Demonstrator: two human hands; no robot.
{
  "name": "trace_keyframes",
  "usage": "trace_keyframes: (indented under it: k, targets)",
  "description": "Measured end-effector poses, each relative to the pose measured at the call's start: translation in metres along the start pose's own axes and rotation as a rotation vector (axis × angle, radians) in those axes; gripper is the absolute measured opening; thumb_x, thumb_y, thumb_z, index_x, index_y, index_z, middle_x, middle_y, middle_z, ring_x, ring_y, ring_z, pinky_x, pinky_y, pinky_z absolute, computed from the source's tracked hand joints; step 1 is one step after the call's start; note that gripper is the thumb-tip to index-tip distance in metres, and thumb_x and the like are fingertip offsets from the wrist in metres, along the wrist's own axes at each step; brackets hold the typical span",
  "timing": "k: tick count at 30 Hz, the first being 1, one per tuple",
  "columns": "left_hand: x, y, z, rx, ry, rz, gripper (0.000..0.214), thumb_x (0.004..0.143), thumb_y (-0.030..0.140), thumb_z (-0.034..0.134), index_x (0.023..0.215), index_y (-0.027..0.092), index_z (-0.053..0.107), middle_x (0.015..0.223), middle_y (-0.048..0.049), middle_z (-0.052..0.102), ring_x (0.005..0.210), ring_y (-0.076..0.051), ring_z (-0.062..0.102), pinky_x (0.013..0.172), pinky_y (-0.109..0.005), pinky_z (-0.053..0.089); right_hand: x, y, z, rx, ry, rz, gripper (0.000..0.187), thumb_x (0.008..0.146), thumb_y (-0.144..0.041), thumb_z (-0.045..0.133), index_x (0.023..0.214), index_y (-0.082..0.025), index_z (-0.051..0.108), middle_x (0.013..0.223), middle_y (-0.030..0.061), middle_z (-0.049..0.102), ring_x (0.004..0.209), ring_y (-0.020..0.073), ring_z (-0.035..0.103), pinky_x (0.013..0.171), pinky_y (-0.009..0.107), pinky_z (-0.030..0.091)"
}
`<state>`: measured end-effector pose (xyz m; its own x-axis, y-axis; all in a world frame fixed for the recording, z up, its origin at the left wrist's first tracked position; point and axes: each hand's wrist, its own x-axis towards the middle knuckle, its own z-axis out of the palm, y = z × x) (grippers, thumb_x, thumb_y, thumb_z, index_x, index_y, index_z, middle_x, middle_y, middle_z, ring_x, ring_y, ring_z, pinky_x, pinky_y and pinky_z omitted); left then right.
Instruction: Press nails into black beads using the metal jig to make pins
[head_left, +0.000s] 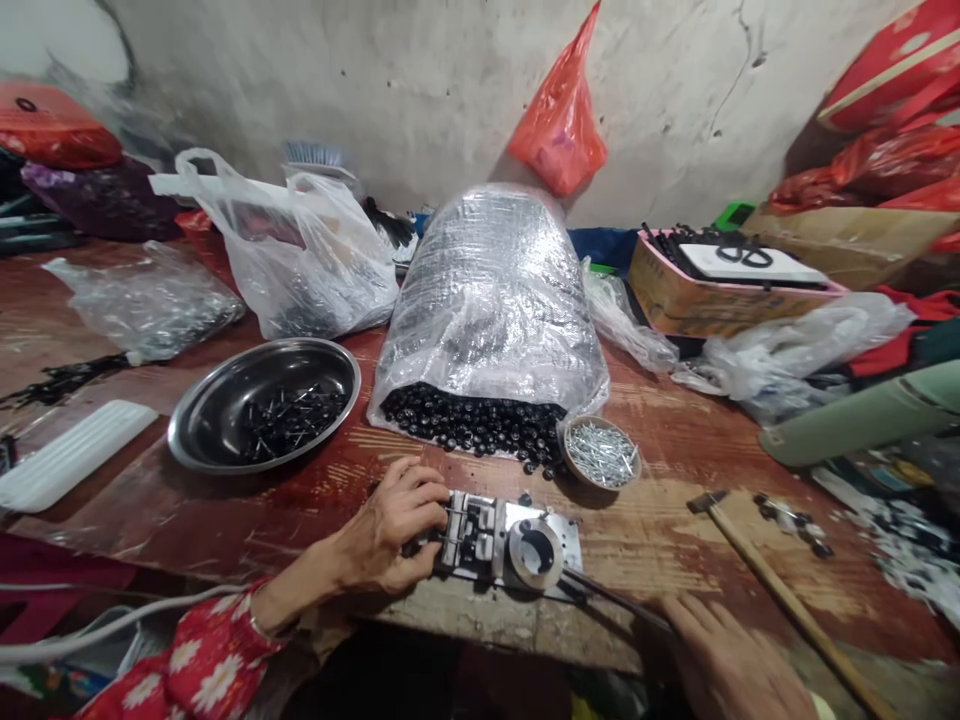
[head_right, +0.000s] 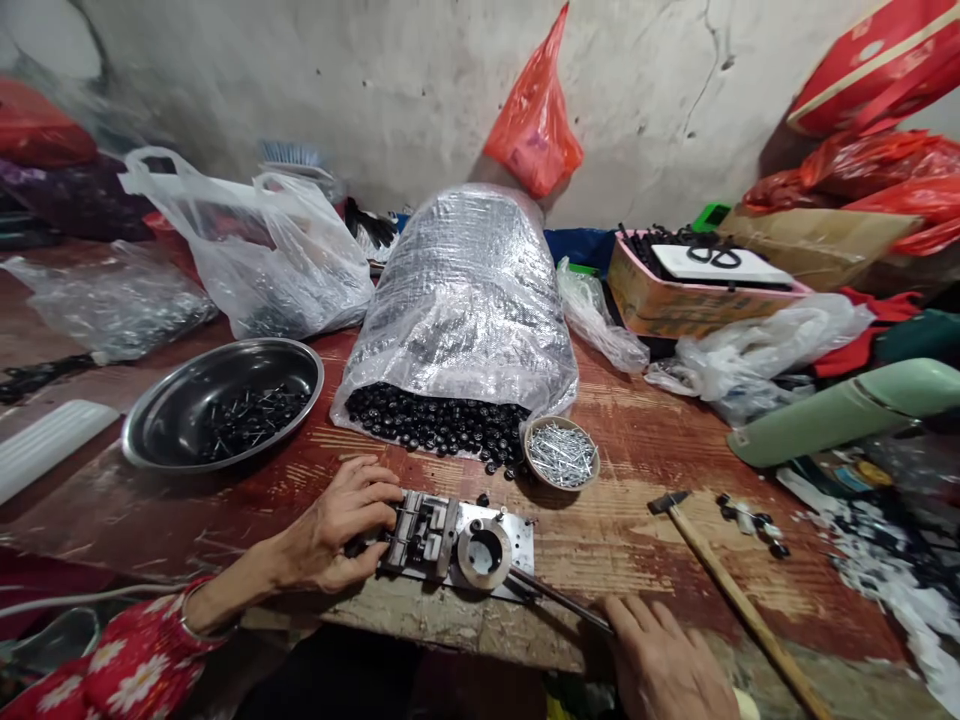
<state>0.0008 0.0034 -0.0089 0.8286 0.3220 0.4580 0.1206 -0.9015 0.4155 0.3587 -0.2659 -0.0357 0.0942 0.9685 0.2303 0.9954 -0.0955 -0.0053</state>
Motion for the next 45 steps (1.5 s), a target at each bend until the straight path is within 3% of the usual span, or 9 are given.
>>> trace_keyframes:
  k: [6, 12, 19, 23, 26, 31, 35, 40, 45]
  targets:
    - [0.009, -0.004, 0.004, -0.132, 0.035, -0.014, 0.015, 0.073, 0.014, 0.061, 0.087, 0.020, 0.060, 0.094, -0.0046, 0.068, 0.096, -0.022, 0.059, 0.097, -0.045, 0.043, 0.048, -0.021, -0.010, 0.167, 0.014, -0.001, 0.030, 0.099, -0.055, 0.056, 0.108, -0.031, 0.070, 0.100, 0.0007, 0.078, 0.085, 0.0197, 0.072, 0.073, 0.032, 0.050]
    - [0.014, -0.002, -0.011, -0.156, 0.173, -0.031, 0.008, 0.081, 0.017, 0.063, 0.088, 0.021, 0.062, 0.090, -0.0033, 0.070, 0.091, -0.020, 0.063, 0.091, -0.040, 0.048, 0.088, -0.051, 0.005, 0.318, 0.041, -0.015, 0.032, 0.106, -0.046, 0.046, 0.103, -0.028, 0.072, 0.098, 0.0023, 0.077, 0.088, 0.0203, 0.069, 0.085, 0.037, 0.048]
    - [-0.025, -0.040, -0.075, 0.445, 0.435, -0.406, 0.009, 0.089, 0.031, 0.067, 0.091, 0.023, 0.069, 0.098, -0.0035, 0.074, 0.097, -0.023, 0.067, 0.097, -0.041, 0.047, 0.123, -0.081, 0.010, 0.480, 0.090, 0.029, 0.032, 0.106, -0.044, 0.044, 0.104, -0.026, 0.070, 0.096, 0.0040, 0.073, 0.087, 0.0188, 0.067, 0.079, 0.032, 0.051]
    - [-0.047, -0.062, -0.096, 0.716, 0.405, -0.647, 0.016, 0.091, 0.036, 0.065, 0.091, 0.021, 0.072, 0.097, -0.0064, 0.075, 0.097, -0.028, 0.065, 0.092, -0.043, 0.043, 0.141, -0.092, 0.013, 0.303, 0.069, 0.063, 0.031, 0.104, -0.043, 0.048, 0.093, -0.027, 0.071, 0.087, 0.0042, 0.072, 0.083, 0.0218, 0.065, 0.075, 0.034, 0.046]
    - [-0.052, -0.068, -0.098, 0.796, 0.348, -0.734, 0.017, 0.091, 0.036, 0.067, 0.095, 0.021, 0.074, 0.105, -0.0085, 0.075, 0.101, -0.031, 0.063, 0.090, -0.043, 0.039, 0.160, -0.100, 0.009, 0.205, -0.126, 0.159, 0.026, 0.102, -0.039, 0.052, 0.087, -0.028, 0.071, 0.081, 0.0032, 0.075, 0.078, 0.0222, 0.068, 0.065, 0.032, 0.039]
    - [-0.027, -0.056, -0.080, 0.753, 0.418, -0.597, 0.021, 0.096, 0.035, 0.065, 0.107, 0.018, 0.071, 0.111, -0.0112, 0.070, 0.103, -0.030, 0.059, 0.087, -0.042, 0.039, 0.184, -0.108, 0.000, 0.176, -0.335, 0.168, 0.021, 0.097, -0.032, 0.059, 0.087, -0.029, 0.077, 0.083, 0.0059, 0.080, 0.078, 0.0242, 0.073, 0.059, 0.031, 0.029]
    - [0.016, -0.043, -0.042, 0.497, 0.226, -0.377, 0.016, 0.098, 0.030, 0.064, 0.110, 0.021, 0.069, 0.103, -0.0058, 0.071, 0.097, -0.024, 0.060, 0.083, -0.038, 0.043, 0.188, -0.107, 0.002, 0.255, -0.335, 0.113, 0.022, 0.094, -0.026, 0.058, 0.087, -0.030, 0.079, 0.086, 0.0041, 0.081, 0.082, 0.0233, 0.075, 0.064, 0.031, 0.036]
    - [0.065, -0.053, 0.005, 0.382, -0.026, -0.296, 0.023, 0.095, 0.021, 0.067, 0.118, 0.020, 0.067, 0.103, -0.0066, 0.068, 0.097, -0.024, 0.060, 0.079, -0.037, 0.042, 0.179, -0.101, 0.016, 0.476, -0.213, 0.108, 0.022, 0.095, -0.026, 0.053, 0.091, -0.025, 0.074, 0.093, 0.0035, 0.079, 0.086, 0.0218, 0.073, 0.077, 0.031, 0.047]
    - [0.077, -0.071, 0.022, 0.352, -0.042, -0.274, 0.009, 0.094, 0.020, 0.067, 0.103, 0.019, 0.068, 0.098, -0.0050, 0.065, 0.092, -0.021, 0.061, 0.077, -0.035, 0.041, 0.161, -0.100, 0.016, 0.714, 0.017, 0.089, 0.021, 0.099, -0.034, 0.054, 0.101, -0.022, 0.070, 0.100, 0.0079, 0.074, 0.088, 0.0215, 0.068, 0.081, 0.034, 0.053]
